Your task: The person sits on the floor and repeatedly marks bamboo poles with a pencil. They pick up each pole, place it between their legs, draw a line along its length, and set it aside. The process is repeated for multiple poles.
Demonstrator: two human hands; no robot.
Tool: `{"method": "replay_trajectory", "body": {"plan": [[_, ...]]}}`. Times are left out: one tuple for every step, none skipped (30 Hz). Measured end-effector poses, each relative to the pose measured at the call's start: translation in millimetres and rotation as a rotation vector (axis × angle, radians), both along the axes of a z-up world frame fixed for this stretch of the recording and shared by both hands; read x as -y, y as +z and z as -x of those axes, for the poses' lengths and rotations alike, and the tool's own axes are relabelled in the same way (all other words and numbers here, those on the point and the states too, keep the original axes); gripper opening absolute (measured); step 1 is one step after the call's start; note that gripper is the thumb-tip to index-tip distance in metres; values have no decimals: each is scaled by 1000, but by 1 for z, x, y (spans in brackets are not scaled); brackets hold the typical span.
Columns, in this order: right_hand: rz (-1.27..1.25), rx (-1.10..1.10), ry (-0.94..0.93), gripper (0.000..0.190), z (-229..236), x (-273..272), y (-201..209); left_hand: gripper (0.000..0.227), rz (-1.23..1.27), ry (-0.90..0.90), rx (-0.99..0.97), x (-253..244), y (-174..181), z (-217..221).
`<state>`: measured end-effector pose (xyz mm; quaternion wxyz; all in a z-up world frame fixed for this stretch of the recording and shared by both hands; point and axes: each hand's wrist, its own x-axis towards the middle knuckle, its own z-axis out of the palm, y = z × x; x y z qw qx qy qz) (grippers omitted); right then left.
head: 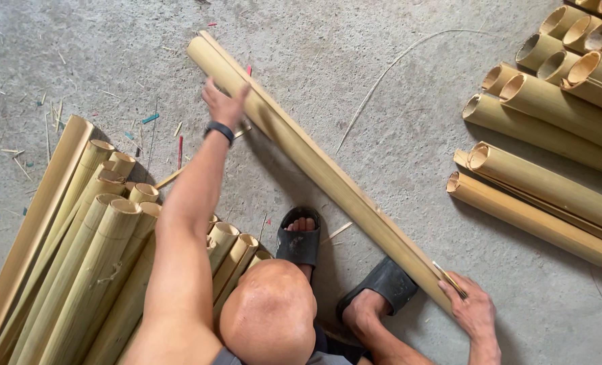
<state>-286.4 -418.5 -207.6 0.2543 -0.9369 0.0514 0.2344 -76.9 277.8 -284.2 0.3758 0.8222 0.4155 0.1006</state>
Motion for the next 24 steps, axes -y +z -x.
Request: {"method": "replay_trajectory", "body": {"plan": [[-27, 4, -11, 37, 3, 5, -2, 110, -19, 9, -29, -17, 3, -13], [-53, 8, -23, 37, 5, 10, -5, 111, -37, 18, -59, -32, 5, -24], [-79, 11, -34, 38, 5, 15, -7, 112, -39, 13, -97, -44, 7, -35], [-94, 3, -30, 39, 6, 18, -8, 114, -42, 5, -137, -56, 10, -43], [-108, -6, -25, 39, 6, 21, -10, 116, -45, -2, -177, -66, 11, -48], [-124, -14, -24, 39, 6, 21, -11, 114, -102, -42, -169, -75, 12, -54], [-107, -34, -31, 39, 4, 22, -13, 112, -159, -82, -160, -83, 12, -57], [-90, -56, -38, 39, 3, 22, -12, 110, -215, -122, -152, -89, 9, -60], [-73, -77, -45, 39, 1, 22, -12, 106, -136, -108, -149, -96, 5, -65], [-44, -90, -36, 39, -1, 21, -11, 103, -56, -94, -149, -105, 1, -67], [-15, -103, -28, 38, -3, 19, -10, 99, 23, -80, -148, -113, -6, -71], [15, -118, -18, 38, -5, 17, -8, 98, 51, -71, -83, -119, -14, -74], [21, -97, -8, 36, -6, 13, -7, 96, 79, -62, -18, -128, -22, -76], [28, -74, 4, 34, -8, 9, -5, 95, 109, -50, 49, -134, -29, -77], [35, -52, 16, 32, -9, 4, -3, 90, 139, -70, 108, -140, -35, -77], [33, -52, -2, 32, -13, -2, -1, 86, 168, -87, 170, -147, -38, -77], [32, -53, -20, 31, -16, -9, 1, 81, 197, -103, 232, -151, -41, -76], [30, -52, -39, 30, -19, -19, 3, 74, 151, -138, 167, -154, -42, -75], [6, -12, -25, 28, -23, -29, 5, 67, 105, -173, 102, -156, -40, -71], [-18, 29, -13, 27, -28, -41, 7, 61, 59, -209, 37, -156, -36, -69], [-42, 69, -2, 25, -32, -54, 9, 60, 78, -177, 17, -155, -31, -72], [-49, 81, 9, 24, -36, -66, 11, 60, 98, -143, -5, -152, -26, -73], [-57, 93, 20, 24, -41, -79, 13, 60, 118, -109, -27, -149, -22, -74], [-65, 109, 31, 23, -47, -91, 13, 58, 109, -111, -35, -145, -17, -76]]}}
